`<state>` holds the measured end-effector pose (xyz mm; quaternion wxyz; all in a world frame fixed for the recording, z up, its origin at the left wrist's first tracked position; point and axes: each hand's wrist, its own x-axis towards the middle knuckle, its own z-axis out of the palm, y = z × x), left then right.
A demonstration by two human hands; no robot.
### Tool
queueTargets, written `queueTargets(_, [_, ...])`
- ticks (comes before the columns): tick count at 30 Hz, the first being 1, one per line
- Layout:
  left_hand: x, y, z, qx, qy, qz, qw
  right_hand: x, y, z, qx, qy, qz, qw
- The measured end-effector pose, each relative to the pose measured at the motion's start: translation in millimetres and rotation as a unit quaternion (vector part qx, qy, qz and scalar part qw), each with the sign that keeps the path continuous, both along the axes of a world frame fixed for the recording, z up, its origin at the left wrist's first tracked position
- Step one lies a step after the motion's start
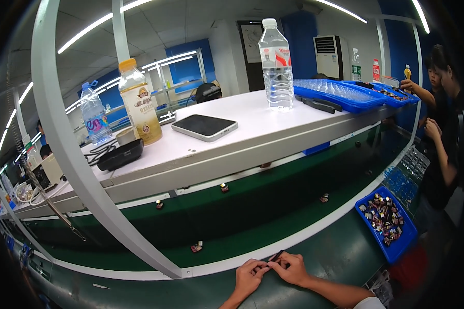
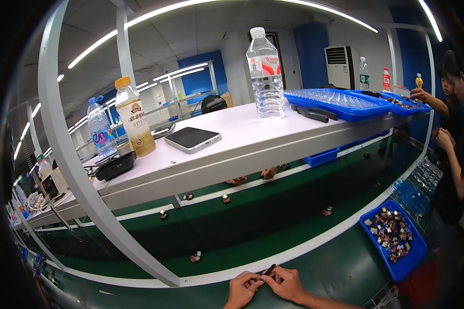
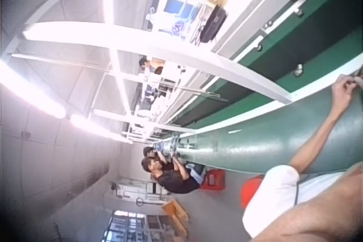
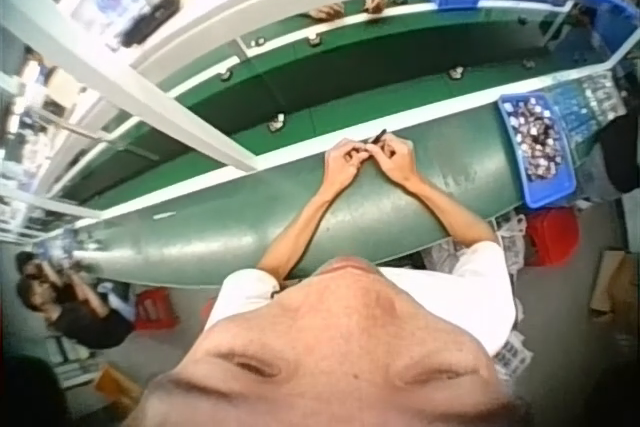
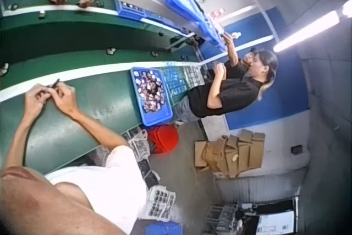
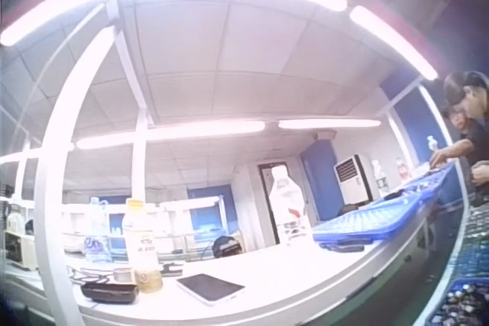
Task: Use a small tool to assemble or manipulate components on a circuit board at a production line.
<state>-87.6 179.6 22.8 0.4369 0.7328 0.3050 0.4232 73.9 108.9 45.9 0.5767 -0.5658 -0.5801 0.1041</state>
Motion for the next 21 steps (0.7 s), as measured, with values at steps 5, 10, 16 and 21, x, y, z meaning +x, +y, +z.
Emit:
queueTargets(5, [-4.4, 0.8, 6.6, -0.045, 0.008, -0.004, 0.999, -3.0, 1.8, 9.8, -0.011, -0.027, 0.012, 1.000])
queueTargets(10, [-2.8, -1.9, 19.8, -0.023, 0.025, 0.005, 0.999, -0.4, 5.2, 5.4, -0.002, -0.032, 0.009, 0.999])
queueTargets(16, [4.8, -2.0, 15.6, -0.037, 0.008, 0.000, 0.999, 4.7, 5.8, 2.6, -0.006, -0.037, 0.014, 0.999])
queueTargets(21, [7.4, 0.0, 13.8, -0.011, 0.021, -0.005, 1.000, 7.1, 6.6, 5.0, -0.002, -0.041, 0.021, 0.999])
